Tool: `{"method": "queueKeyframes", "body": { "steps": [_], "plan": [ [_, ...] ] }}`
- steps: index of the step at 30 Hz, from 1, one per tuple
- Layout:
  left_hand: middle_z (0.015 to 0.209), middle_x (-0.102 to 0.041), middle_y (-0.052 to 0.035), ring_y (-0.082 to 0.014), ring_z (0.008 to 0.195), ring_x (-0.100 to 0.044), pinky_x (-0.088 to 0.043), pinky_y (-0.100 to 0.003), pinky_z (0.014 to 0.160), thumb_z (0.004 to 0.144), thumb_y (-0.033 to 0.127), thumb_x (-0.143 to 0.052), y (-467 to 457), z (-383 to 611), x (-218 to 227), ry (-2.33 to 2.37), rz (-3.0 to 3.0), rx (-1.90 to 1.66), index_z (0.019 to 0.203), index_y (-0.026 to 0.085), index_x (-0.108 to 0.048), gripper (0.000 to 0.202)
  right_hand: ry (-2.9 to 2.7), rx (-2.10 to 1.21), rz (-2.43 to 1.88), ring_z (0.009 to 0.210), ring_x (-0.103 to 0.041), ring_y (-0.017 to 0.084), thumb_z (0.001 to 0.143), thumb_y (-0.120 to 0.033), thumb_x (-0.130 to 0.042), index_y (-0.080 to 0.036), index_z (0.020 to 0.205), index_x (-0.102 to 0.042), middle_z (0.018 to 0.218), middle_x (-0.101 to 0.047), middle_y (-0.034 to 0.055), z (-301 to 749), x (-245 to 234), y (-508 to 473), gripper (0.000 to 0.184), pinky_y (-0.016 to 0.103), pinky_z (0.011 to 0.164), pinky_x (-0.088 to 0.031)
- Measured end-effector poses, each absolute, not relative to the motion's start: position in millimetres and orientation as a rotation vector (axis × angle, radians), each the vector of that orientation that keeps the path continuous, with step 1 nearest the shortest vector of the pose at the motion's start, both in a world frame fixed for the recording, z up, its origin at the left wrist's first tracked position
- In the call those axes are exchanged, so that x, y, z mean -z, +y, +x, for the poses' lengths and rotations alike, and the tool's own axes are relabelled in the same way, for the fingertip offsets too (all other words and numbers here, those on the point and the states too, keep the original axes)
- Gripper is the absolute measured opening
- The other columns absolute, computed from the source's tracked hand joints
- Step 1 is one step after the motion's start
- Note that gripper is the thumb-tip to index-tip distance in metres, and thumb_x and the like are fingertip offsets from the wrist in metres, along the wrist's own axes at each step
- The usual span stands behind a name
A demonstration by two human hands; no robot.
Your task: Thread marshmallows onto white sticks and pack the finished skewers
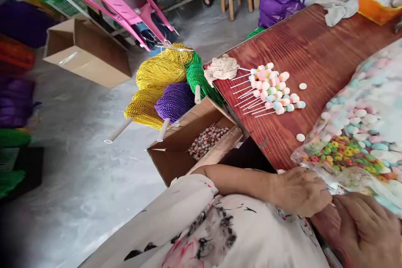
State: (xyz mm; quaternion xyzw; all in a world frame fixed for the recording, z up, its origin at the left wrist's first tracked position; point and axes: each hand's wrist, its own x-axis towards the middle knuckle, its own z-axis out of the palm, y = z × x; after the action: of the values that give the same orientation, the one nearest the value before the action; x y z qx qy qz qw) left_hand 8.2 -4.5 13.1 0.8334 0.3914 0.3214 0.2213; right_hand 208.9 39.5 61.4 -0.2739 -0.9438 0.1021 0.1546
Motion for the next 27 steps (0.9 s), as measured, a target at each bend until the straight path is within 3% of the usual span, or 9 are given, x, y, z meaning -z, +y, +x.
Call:
{"method": "queueKeyframes", "body": {
  "steps": [2, 4, 6, 8, 10, 13, 20, 27],
  "plan": [
    [0.072, -0.065, -0.0107, -0.0206, 0.067, -0.057, -0.043, -0.033, 0.060, 0.084, 0.020, -0.056, 4.8, -4.2, -16.5, 1.021, 2.010, -0.834, 0.062, 0.017, -0.060, 0.022, -2.725, -0.085, -0.814, 0.111, -0.064, 0.034, 0.085, -0.025, -0.059, -0.036, 0.101, -0.072, 0.102, -0.074, 0.0104, 201.7, -71.1, 33.2, 0.024, 0.048, 0.081, -0.049],
    [0.065, -0.062, -0.0034, -0.0161, 0.064, -0.054, -0.043, -0.028, 0.059, 0.084, 0.020, -0.054, 7.1, -16.2, -23.2, 0.863, 1.780, -0.788, 0.059, 0.018, -0.058, 0.025, -2.767, 0.001, -0.719, 0.123, -0.058, 0.033, 0.085, -0.027, -0.062, -0.043, 0.110, -0.070, 0.112, -0.073, 0.0080, 193.7, -78.2, 19.5, 0.031, 0.048, 0.088, -0.046],
    [0.058, -0.056, 0.0007, -0.0131, 0.056, -0.050, -0.041, -0.025, 0.055, 0.085, 0.021, -0.049, 4.5, -25.3, -30.7, 0.692, 1.554, -0.668, 0.059, 0.018, -0.056, 0.027, -2.768, -0.003, -0.605, 0.115, -0.062, 0.030, 0.088, -0.028, -0.061, -0.038, 0.118, -0.066, 0.106, -0.075, 0.0037, 186.2, -80.9, 3.5, 0.032, 0.049, 0.094, -0.043],
    [0.054, -0.050, 0.0017, -0.0119, 0.051, -0.044, -0.037, -0.024, 0.050, 0.084, 0.025, -0.048, 6.4, -32.7, -35.8, 0.560, 1.279, -0.451, 0.058, 0.018, -0.052, 0.028, -2.741, 0.026, -0.670, 0.103, -0.065, 0.024, 0.091, -0.023, -0.059, -0.032, 0.114, -0.065, 0.098, -0.076, 0.0008, 181.7, -77.9, -5.8, 0.026, 0.050, 0.099, -0.037],
    [0.054, -0.047, 0.0026, -0.0099, 0.047, -0.038, -0.031, -0.023, 0.047, 0.086, 0.030, -0.047, 16.2, -36.1, -38.5, 0.498, 1.236, -0.232, 0.060, 0.017, -0.052, 0.030, -2.754, -0.022, -0.703, 0.093, -0.063, 0.019, 0.092, -0.015, -0.053, -0.027, 0.104, -0.066, 0.089, -0.075, -0.0006, 182.9, -70.2, -6.8, 0.020, 0.046, 0.096, -0.036],
    [0.058, -0.045, 0.0033, -0.0095, 0.052, -0.036, -0.028, -0.022, 0.050, 0.088, 0.035, -0.050, 26.7, -30.3, -42.7, 0.594, 1.409, -0.148, 0.063, 0.017, -0.052, 0.032, -2.693, -0.105, -0.897, 0.084, -0.058, 0.017, 0.092, -0.015, -0.049, -0.022, 0.088, -0.063, 0.073, -0.067, -0.0003, 191.0, -54.6, -10.6, 0.016, 0.044, 0.091, -0.033],
    [0.056, -0.044, 0.0038, -0.0097, 0.051, -0.034, -0.026, -0.023, 0.050, 0.091, 0.038, -0.045, 23.1, -4.8, -43.4, 0.624, 1.487, 0.035, 0.064, 0.017, -0.050, 0.034, -2.541, -0.232, -1.104, 0.070, -0.048, 0.014, 0.092, -0.020, -0.050, -0.019, 0.080, -0.061, 0.068, -0.061, -0.0008, 203.8, -26.9, -38.8, 0.016, 0.041, 0.089, -0.029],
    [0.078, -0.062, -0.0077, -0.0196, 0.076, -0.054, -0.039, -0.030, 0.069, 0.095, 0.023, -0.038, 12.0, 13.6, -40.9, 0.788, 2.415, -0.256, 0.081, 0.015, -0.065, 0.032, -2.126, -0.938, -1.356, 0.053, -0.046, 0.009, 0.096, -0.028, -0.052, -0.018, 0.059, -0.058, 0.056, -0.059, -0.0038, 216.5, -22.2, -29.9, 0.039, 0.026, 0.059, -0.030]
  ]
}}
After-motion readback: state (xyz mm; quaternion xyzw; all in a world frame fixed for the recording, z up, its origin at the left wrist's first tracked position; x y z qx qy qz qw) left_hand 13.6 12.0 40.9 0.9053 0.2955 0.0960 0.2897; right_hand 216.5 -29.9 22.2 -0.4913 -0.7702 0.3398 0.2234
